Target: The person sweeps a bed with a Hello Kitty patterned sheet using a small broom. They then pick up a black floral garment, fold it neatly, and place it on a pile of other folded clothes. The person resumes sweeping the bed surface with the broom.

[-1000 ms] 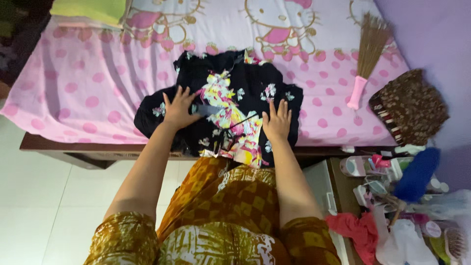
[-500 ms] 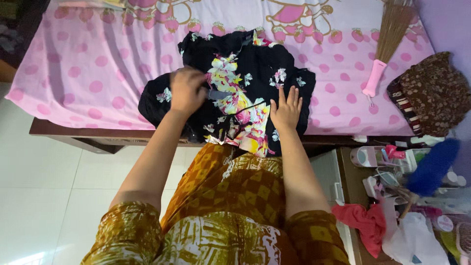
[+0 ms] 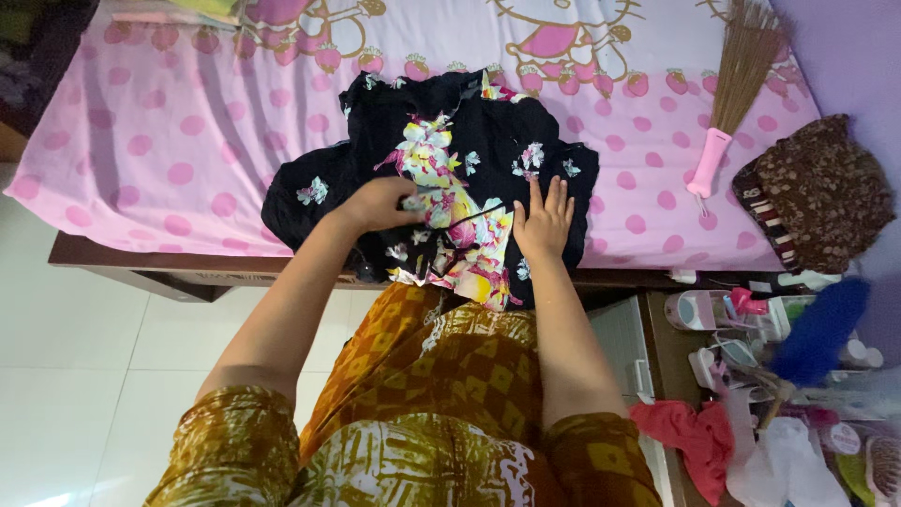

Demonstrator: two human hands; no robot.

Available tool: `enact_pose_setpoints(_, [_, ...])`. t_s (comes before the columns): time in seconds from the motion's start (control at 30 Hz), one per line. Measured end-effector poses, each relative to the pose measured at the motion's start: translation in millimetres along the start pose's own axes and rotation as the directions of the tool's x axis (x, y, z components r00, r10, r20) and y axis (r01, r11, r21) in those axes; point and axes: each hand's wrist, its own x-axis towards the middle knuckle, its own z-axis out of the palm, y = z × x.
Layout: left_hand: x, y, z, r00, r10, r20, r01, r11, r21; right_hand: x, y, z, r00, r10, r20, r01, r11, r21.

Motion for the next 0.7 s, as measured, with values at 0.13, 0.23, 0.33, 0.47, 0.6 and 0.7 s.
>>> enact_pose_setpoints(0.13, [2.7, -14.5, -25.7, 0.999, 0.001, -0.051, 0.0, 1.0, 0.01, -2.2, -0.8, -1.1, 1.0, 0.0, 0.004, 0.0, 1.0, -0.001])
enact_pose_setpoints(0.23, [0.1, -28.1, -41.4, 0.997, -0.061, -0.055, 0.072, 0.973, 0.219, 0.7, -1.2, -2.8, 1.0, -0.008, 0.005, 0.008, 1.0, 0.014])
enact_pose_setpoints(0.33, [1.3, -38.0, -51.8, 0.991, -0.11, -0.076, 0.13, 0.927, 0.352, 0.2, -2.9, -3.5, 1.0, -0.015, -0.01, 0.015, 1.0, 0.011])
enact_pose_setpoints(0.47, [-0.4, -37.6, -43.4, 0.981, -0.075, -0.177, 0.135, 0.925, 0.356, -0.7, -3.6, -3.8, 1.0, -0.011, -0.016, 0.012, 1.0, 0.007])
enact_pose_setpoints(0.6, [-0.3, -33.9, -32.3, 0.959, -0.146, -0.244, 0.245, 0.859, 0.449, -1.2, -3.4, -4.5, 1.0, -0.015, -0.016, 0.015, 1.0, -0.009])
enact_pose_setpoints(0.7, [-4.1, -38.4, -25.9, 0.932, -0.192, -0.306, 0.304, 0.875, 0.377, -0.1, -3.4, -4.2, 0.999, -0.02, -0.027, 0.019, 1.0, -0.013])
